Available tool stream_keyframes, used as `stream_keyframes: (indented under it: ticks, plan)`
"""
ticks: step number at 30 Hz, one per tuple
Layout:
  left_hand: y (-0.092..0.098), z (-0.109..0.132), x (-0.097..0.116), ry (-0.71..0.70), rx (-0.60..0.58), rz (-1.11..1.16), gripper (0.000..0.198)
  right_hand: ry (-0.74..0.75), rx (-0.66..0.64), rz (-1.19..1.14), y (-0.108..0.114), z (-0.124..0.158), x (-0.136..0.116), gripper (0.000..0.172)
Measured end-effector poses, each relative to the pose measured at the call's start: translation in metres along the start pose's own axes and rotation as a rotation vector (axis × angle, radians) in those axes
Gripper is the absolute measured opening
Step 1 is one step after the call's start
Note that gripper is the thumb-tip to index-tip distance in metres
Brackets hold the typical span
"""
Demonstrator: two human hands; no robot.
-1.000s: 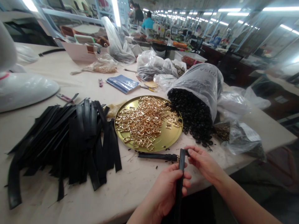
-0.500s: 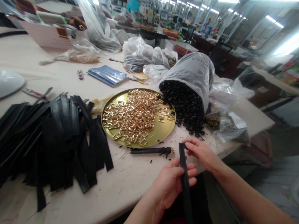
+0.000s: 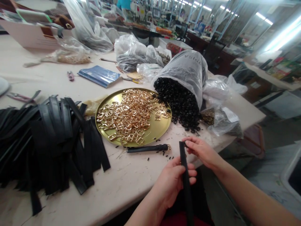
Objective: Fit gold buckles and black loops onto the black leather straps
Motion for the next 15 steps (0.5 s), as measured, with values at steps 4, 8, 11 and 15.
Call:
stream_keyframes:
  ticks: [4,8,11,15]
  plan:
    - [0.013,0.006,0.023,-0.281,0.239,-0.326,0.026,0.010,0.000,-0.054,-0.001,0.005,-0.004,0.028]
    - [0.016,0.006,0.030,-0.354,0.270,-0.318,0.031,-0.005,0.006,-0.124,0.000,0.009,-0.005,0.028]
    - [0.016,0.000,0.025,-0.333,0.241,-0.390,0.036,-0.002,0.010,-0.154,0.001,0.010,-0.004,0.028]
    - [0.019,-0.006,0.015,-0.318,0.234,-0.474,0.040,-0.005,0.010,-0.157,0.004,0.011,-0.002,0.025]
Point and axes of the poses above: each hand's wrist, its own z-axis away from the middle knuckle, its own y-axis out of the back of the hand, x = y × z, the point moved 8 cm from there along -z, towards the middle knuckle, and after that the axes turned 6 degrees about y, right-handed, at the moved point
